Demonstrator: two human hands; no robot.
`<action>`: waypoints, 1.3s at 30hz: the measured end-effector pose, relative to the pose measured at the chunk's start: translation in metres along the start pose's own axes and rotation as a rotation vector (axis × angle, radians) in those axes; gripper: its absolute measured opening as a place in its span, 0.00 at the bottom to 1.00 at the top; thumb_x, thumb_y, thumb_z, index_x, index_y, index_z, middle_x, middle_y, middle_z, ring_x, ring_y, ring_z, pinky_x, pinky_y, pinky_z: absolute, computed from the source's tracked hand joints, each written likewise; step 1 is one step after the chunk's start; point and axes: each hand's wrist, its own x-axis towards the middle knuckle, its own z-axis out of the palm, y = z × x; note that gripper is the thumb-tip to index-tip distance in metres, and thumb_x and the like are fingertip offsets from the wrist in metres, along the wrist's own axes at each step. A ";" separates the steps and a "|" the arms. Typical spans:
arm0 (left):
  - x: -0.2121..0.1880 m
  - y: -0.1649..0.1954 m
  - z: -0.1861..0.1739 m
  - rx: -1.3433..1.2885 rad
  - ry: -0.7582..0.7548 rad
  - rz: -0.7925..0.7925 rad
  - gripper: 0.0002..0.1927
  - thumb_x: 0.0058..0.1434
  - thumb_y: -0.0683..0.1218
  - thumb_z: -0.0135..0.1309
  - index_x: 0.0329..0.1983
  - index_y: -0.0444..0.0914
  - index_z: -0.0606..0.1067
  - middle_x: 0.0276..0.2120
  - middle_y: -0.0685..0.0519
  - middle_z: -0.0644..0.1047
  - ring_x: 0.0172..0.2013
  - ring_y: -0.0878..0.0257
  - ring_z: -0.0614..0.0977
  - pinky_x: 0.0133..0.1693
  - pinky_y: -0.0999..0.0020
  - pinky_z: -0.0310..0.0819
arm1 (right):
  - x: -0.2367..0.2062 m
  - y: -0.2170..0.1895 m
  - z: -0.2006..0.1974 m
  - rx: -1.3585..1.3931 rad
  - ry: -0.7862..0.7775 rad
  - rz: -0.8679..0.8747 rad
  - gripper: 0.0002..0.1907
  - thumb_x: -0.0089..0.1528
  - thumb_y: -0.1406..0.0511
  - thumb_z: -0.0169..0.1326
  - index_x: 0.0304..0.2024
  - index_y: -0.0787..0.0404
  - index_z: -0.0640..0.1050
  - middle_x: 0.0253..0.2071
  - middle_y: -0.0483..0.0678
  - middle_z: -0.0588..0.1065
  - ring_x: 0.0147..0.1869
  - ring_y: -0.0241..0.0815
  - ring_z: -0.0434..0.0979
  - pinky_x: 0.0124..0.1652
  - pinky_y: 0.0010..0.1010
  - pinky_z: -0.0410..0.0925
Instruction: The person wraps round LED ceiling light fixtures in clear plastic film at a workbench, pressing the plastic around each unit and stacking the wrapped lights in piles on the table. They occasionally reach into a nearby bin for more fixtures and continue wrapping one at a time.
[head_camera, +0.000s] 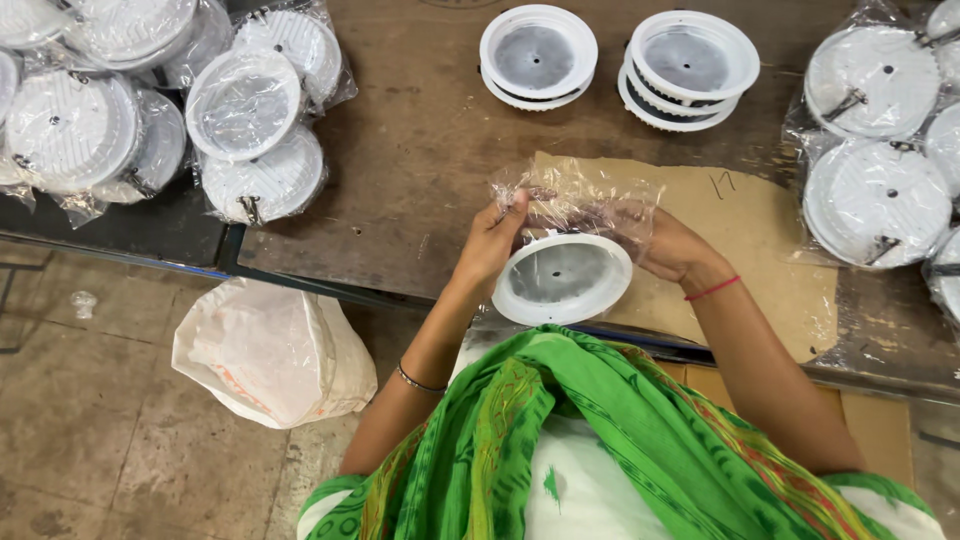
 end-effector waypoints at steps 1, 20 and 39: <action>0.001 0.005 -0.002 0.046 -0.023 0.010 0.23 0.71 0.58 0.47 0.55 0.35 0.77 0.38 0.51 0.83 0.33 0.65 0.82 0.35 0.68 0.81 | 0.003 -0.003 0.000 -0.038 -0.017 0.001 0.23 0.66 0.61 0.51 0.61 0.66 0.73 0.54 0.48 0.79 0.55 0.39 0.80 0.54 0.32 0.74; 0.055 0.035 -0.045 0.314 -0.028 0.278 0.26 0.64 0.52 0.57 0.63 0.39 0.68 0.54 0.48 0.75 0.51 0.62 0.78 0.49 0.66 0.76 | 0.044 -0.048 0.053 -0.694 -0.041 -0.145 0.17 0.65 0.65 0.58 0.54 0.67 0.80 0.44 0.43 0.81 0.46 0.28 0.74 0.47 0.27 0.71; 0.033 0.114 -0.036 1.010 -0.167 0.823 0.04 0.61 0.46 0.63 0.38 0.42 0.81 0.60 0.51 0.76 0.57 0.51 0.76 0.58 0.57 0.71 | 0.051 -0.070 0.085 -0.989 -0.021 -0.182 0.15 0.62 0.60 0.59 0.44 0.65 0.82 0.29 0.48 0.80 0.31 0.32 0.73 0.34 0.30 0.69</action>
